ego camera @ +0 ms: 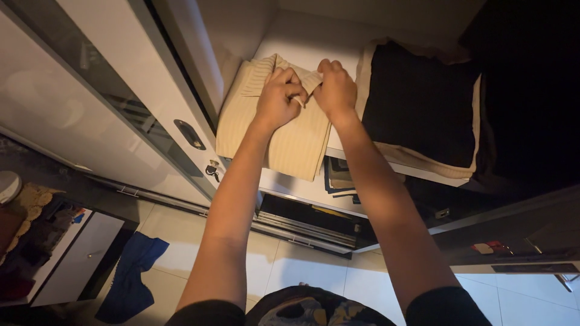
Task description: The person picks up a folded beige shirt from a bed, smooths it out, carries it to a closet, and places it neatly on a shelf.
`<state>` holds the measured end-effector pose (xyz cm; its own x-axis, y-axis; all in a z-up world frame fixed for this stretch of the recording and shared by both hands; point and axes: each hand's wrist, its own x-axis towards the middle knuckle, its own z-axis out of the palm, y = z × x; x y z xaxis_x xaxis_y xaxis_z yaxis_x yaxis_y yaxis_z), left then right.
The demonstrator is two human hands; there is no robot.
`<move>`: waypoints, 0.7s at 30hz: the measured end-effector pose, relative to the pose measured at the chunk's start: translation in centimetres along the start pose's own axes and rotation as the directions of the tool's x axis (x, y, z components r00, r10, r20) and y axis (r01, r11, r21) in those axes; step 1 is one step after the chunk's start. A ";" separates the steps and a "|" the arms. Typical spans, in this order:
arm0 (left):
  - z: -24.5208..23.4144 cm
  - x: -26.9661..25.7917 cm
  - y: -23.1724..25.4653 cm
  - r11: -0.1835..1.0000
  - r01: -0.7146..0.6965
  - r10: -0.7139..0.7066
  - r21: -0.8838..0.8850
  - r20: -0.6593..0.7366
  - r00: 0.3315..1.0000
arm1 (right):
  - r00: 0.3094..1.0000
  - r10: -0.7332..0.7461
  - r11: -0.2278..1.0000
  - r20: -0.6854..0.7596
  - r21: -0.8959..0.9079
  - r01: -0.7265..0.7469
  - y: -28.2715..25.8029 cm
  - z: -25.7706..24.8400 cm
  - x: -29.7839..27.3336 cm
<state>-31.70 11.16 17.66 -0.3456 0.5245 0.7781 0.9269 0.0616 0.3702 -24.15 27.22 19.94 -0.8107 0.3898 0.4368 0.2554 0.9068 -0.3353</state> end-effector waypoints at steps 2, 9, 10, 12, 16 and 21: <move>-0.5 0.1 0.8 0.998 -0.031 0.031 -0.059 -0.001 1.000 | 0.997 -0.039 0.999 -0.071 0.019 0.040 1.2 1.2 1.1; -0.9 0.3 1.3 0.957 -0.076 0.087 -0.281 0.028 0.996 | 0.971 -0.096 0.837 -0.220 0.509 0.198 2.0 2.4 3.1; -0.7 0.3 1.0 0.957 -0.077 0.087 -0.279 0.026 0.996 | 0.970 -0.097 0.837 -0.221 0.509 0.200 2.0 1.9 3.7; -0.4 -0.2 0.4 0.967 -0.032 0.049 -0.253 0.063 0.997 | 0.987 0.140 0.785 -0.074 0.617 -0.065 2.0 1.2 4.6; -0.9 0.1 1.2 0.941 -0.057 0.072 -0.334 0.033 0.997 | 0.991 0.135 0.879 -0.004 0.462 -0.118 2.0 1.2 5.9; -0.9 0.6 1.0 0.945 0.079 -0.110 -0.316 -0.081 0.991 | 0.999 0.050 0.905 0.009 0.423 -0.049 3.7 4.5 7.5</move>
<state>-31.14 10.82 18.93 -0.4559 0.4439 0.7714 0.8028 -0.1691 0.5718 -31.65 32.77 18.22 -0.8016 0.4332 0.4120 0.0480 0.7336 -0.6779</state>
